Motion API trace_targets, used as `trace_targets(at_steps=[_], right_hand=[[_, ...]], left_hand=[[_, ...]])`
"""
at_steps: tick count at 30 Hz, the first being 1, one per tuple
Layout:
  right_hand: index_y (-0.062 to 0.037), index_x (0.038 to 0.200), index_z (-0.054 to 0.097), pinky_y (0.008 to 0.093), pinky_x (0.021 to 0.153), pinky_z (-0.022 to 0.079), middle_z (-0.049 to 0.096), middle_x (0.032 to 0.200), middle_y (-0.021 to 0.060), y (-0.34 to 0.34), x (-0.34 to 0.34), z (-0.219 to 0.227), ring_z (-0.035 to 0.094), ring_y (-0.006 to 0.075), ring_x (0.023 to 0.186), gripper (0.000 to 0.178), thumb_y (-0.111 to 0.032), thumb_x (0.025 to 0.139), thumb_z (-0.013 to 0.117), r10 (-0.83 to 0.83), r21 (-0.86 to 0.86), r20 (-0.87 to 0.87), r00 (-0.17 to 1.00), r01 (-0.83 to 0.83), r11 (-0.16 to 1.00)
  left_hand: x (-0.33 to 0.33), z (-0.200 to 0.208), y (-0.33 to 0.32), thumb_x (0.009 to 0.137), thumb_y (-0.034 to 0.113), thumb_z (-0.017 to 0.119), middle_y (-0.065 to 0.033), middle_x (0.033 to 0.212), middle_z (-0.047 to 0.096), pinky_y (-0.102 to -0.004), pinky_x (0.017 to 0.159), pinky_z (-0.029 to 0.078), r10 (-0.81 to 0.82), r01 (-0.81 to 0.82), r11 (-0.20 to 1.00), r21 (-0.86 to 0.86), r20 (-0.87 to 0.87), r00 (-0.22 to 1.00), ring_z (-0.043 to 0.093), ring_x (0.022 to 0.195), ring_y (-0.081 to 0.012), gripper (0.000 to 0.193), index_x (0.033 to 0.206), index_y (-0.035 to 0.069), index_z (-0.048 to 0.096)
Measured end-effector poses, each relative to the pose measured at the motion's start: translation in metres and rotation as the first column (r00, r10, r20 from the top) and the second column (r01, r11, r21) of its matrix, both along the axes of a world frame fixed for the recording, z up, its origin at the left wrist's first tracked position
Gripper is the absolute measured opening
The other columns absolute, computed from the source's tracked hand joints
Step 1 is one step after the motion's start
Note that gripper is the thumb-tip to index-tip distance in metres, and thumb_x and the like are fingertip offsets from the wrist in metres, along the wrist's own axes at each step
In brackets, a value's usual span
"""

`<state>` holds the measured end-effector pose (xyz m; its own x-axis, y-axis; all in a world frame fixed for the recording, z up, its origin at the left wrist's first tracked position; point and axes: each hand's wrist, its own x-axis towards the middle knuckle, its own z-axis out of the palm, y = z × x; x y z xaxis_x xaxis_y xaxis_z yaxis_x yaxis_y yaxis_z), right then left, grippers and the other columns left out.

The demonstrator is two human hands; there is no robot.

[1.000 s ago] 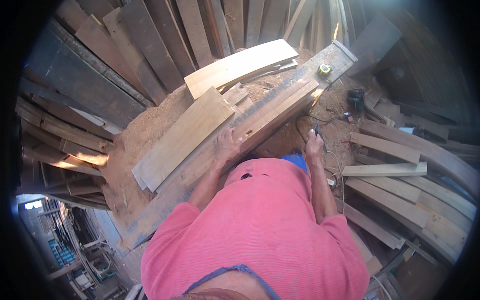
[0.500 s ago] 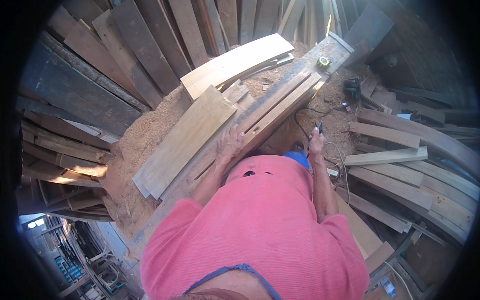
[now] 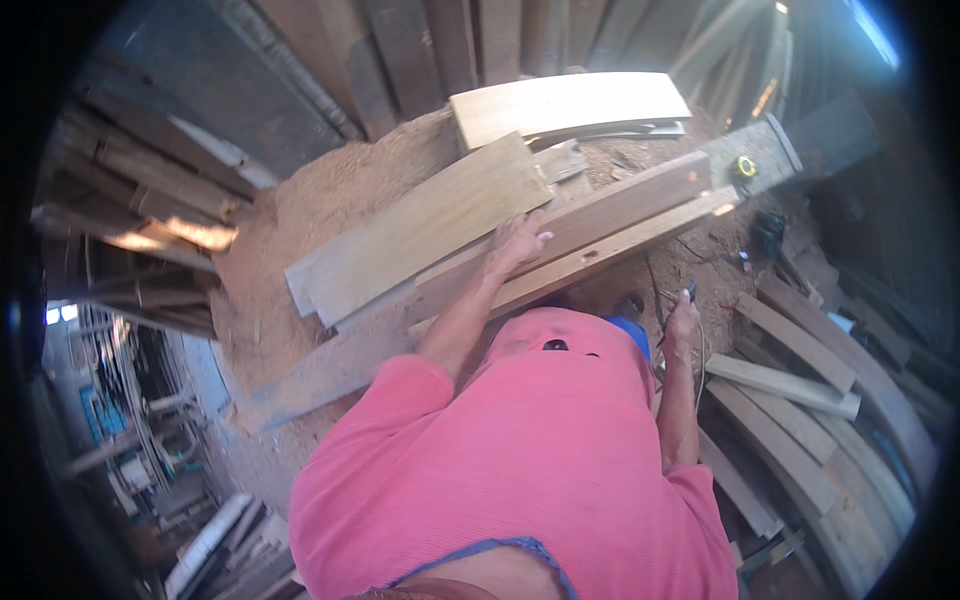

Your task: The person measures a wooden plank with a tape measure, then uses a try square and pencil to mark straight lines on the plank. The person repeats the marking process on multiple planks.

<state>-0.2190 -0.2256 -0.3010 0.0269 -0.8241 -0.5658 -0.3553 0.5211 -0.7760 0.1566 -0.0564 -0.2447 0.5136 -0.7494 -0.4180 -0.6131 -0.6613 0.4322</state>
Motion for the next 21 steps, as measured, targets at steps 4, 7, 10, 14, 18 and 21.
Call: trace_targets(at_steps=[4,7,10,14,18,21], right_hand=[[-0.0158,0.088,0.062,0.0298,0.050,0.033,0.050,0.069,-0.0061,0.000,0.003,0.014,0.045,0.0079,0.056,0.042,-0.049,0.111,0.054,0.097,0.044,-0.056,0.994,-0.094,0.995],[-0.0182,0.084,0.060,0.0309,0.047,0.031,0.046,0.064,-0.0067,-0.003,0.021,0.016,0.041,0.0083,0.051,0.042,-0.049,0.112,0.053,0.098,0.079,-0.003,0.995,-0.098,0.992],[-0.0171,0.086,0.062,0.0294,0.044,0.033,0.051,0.065,-0.0052,-0.019,0.018,0.003,0.043,0.0101,0.048,0.043,-0.052,0.111,0.057,0.137,0.096,0.025,0.990,-0.138,0.986],[-0.0183,0.085,0.060,0.0304,0.040,0.031,0.048,0.064,-0.0056,-0.025,0.026,-0.004,0.040,0.0107,0.044,0.043,-0.053,0.111,0.056,0.136,0.113,0.074,0.988,-0.144,0.983],[-0.0186,0.085,0.059,0.0299,0.041,0.031,0.046,0.063,-0.0058,-0.024,0.038,0.005,0.040,0.0107,0.044,0.042,-0.054,0.108,0.061,0.101,0.160,0.115,0.988,-0.119,0.980],[-0.0181,0.085,0.059,0.0301,0.042,0.033,0.048,0.064,-0.0054,-0.023,0.044,0.008,0.041,0.0102,0.045,0.041,-0.053,0.106,0.066,0.053,0.150,0.098,0.994,-0.067,0.986]], left_hand=[[-0.006,0.004,0.002,0.103,0.046,0.067,-0.0201,0.144,0.063,-0.0524,0.118,0.042,0.058,-0.058,0.998,-0.016,-0.005,0.998,0.053,0.142,-0.0395,0.063,0.156,0.016,0.052],[-0.005,-0.018,0.007,0.101,0.049,0.070,-0.0198,0.144,0.061,-0.0564,0.119,0.039,0.069,-0.069,0.998,-0.013,0.008,0.998,0.051,0.143,-0.0393,0.070,0.160,0.018,0.049],[-0.014,-0.026,0.004,0.097,0.049,0.074,-0.0224,0.140,0.062,-0.0607,0.115,0.039,0.091,-0.088,0.992,-0.088,0.030,0.995,0.053,0.138,-0.0397,0.077,0.160,0.012,0.047],[-0.022,-0.026,0.006,0.095,0.047,0.076,-0.0199,0.132,0.065,-0.0593,0.111,0.039,0.129,-0.125,0.987,-0.104,0.031,0.991,0.055,0.132,-0.0385,0.069,0.151,0.013,0.055],[-0.030,-0.014,0.008,0.096,0.048,0.076,-0.0181,0.133,0.068,-0.0556,0.111,0.042,0.133,-0.131,0.990,-0.060,0.035,0.990,0.058,0.133,-0.0371,0.067,0.151,0.017,0.055],[-0.031,0.019,0.002,0.096,0.049,0.074,-0.0187,0.136,0.069,-0.0535,0.110,0.045,0.129,-0.128,0.991,0.024,-0.034,0.991,0.061,0.133,-0.0375,0.067,0.152,0.018,0.055]])
